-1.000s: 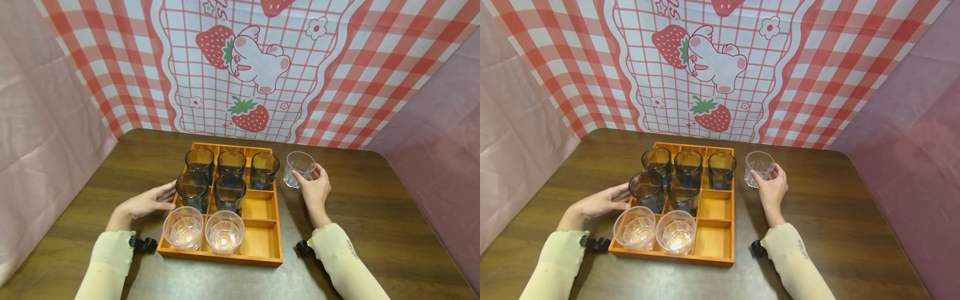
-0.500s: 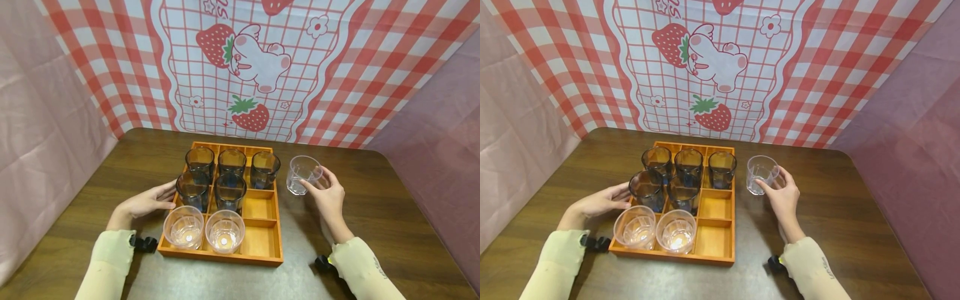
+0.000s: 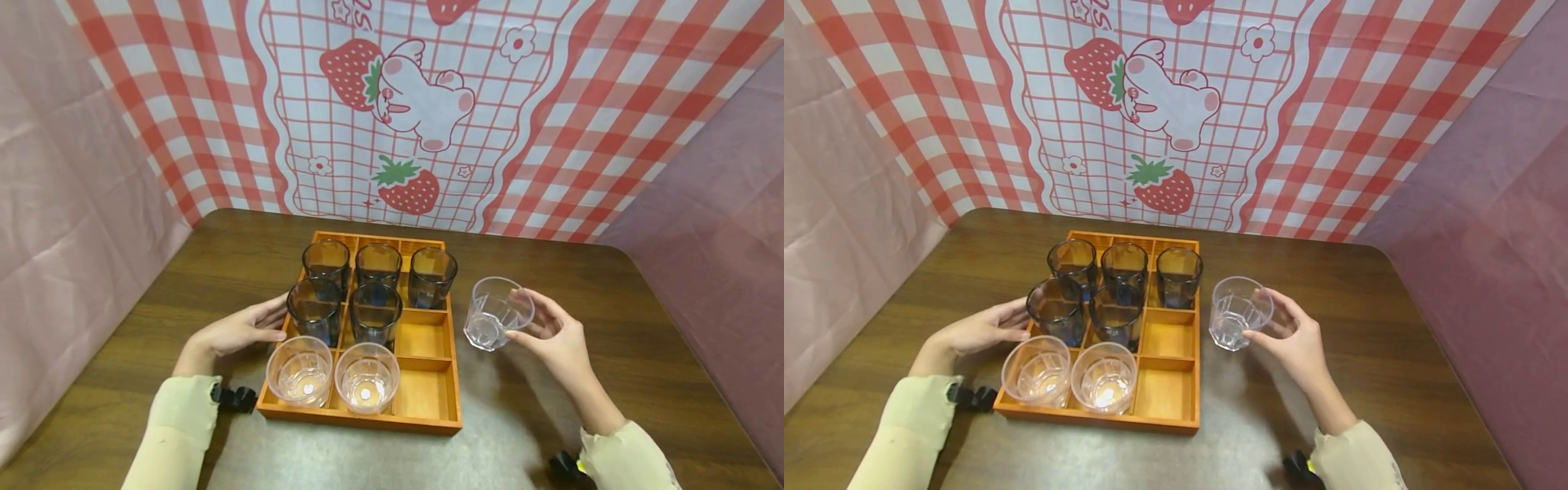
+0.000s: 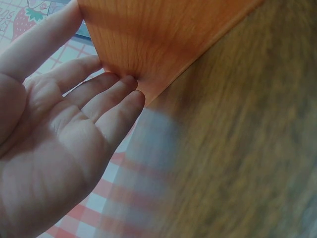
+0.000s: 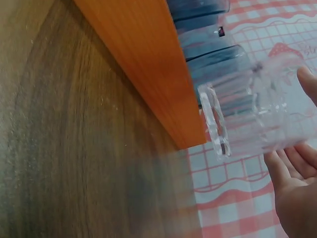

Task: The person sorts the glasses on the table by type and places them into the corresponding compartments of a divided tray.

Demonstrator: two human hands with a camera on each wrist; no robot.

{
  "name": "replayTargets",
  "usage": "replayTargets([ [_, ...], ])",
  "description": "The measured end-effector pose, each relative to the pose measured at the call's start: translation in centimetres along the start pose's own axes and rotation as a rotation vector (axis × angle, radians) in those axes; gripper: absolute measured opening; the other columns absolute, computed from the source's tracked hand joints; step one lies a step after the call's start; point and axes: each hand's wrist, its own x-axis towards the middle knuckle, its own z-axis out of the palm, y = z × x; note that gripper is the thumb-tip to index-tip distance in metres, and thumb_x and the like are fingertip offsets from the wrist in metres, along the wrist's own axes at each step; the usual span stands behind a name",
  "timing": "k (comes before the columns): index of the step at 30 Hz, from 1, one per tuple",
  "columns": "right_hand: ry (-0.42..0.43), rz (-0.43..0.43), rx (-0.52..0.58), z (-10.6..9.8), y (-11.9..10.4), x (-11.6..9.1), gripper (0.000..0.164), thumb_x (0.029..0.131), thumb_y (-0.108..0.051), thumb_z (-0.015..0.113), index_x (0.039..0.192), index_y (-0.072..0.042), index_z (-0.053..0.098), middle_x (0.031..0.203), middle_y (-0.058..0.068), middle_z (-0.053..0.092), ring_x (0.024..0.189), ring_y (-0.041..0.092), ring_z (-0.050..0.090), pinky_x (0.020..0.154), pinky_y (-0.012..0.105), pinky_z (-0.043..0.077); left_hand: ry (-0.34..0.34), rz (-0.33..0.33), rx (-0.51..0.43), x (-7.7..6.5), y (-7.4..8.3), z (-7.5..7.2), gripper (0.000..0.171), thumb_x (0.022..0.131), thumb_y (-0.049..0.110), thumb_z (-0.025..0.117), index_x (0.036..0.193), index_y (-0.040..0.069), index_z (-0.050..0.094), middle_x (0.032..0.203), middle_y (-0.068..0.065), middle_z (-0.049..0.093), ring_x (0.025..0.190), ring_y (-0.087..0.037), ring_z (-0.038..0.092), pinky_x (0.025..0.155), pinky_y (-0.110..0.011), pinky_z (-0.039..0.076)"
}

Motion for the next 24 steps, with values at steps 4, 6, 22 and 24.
replayTargets([
  [4,-0.094,-0.060,0.040,-0.1,-0.5,-0.5,0.067,0.063,0.033,0.066,0.127,0.021,0.047,0.120,0.000,0.070,0.112,0.007,0.065,0.089,0.019,0.054,0.000,-0.005,0.004,0.0,0.0,0.0,0.087,0.094,0.012,0.061,0.155,0.001,0.001,0.161,-0.025,0.003,0.146,-0.043,0.003,0.104,-0.005,0.031],
  [6,-0.130,-0.085,0.070,0.0,-0.6,-0.7,0.068,0.062,0.034,0.065,0.127,0.022,0.047,0.122,0.002,0.069,0.113,0.009,0.065,0.090,0.020,0.054,0.002,-0.008,0.005,0.0,0.0,0.0,0.087,0.094,0.012,0.061,0.155,0.001,0.001,0.161,-0.025,0.003,0.146,-0.043,0.003,0.104,-0.005,0.031],
  [22,-0.341,-0.092,0.067,3.1,-0.6,-1.9,0.072,0.066,0.024,0.072,0.131,0.021,0.042,0.132,0.001,0.063,0.122,0.009,0.059,0.094,0.023,0.053,-0.004,0.002,-0.014,0.0,0.0,0.0,0.087,0.094,0.011,0.061,0.155,0.001,0.001,0.160,-0.026,0.004,0.145,-0.039,0.007,0.105,-0.006,0.031],
  [24,-0.363,-0.093,0.071,3.6,-0.6,-2.0,0.072,0.065,0.024,0.073,0.130,0.023,0.041,0.133,0.002,0.062,0.122,0.010,0.059,0.094,0.025,0.053,-0.003,0.001,-0.017,0.0,0.0,0.0,0.086,0.094,0.011,0.061,0.155,0.001,0.001,0.160,-0.026,0.004,0.145,-0.040,0.007,0.105,-0.006,0.032],
])
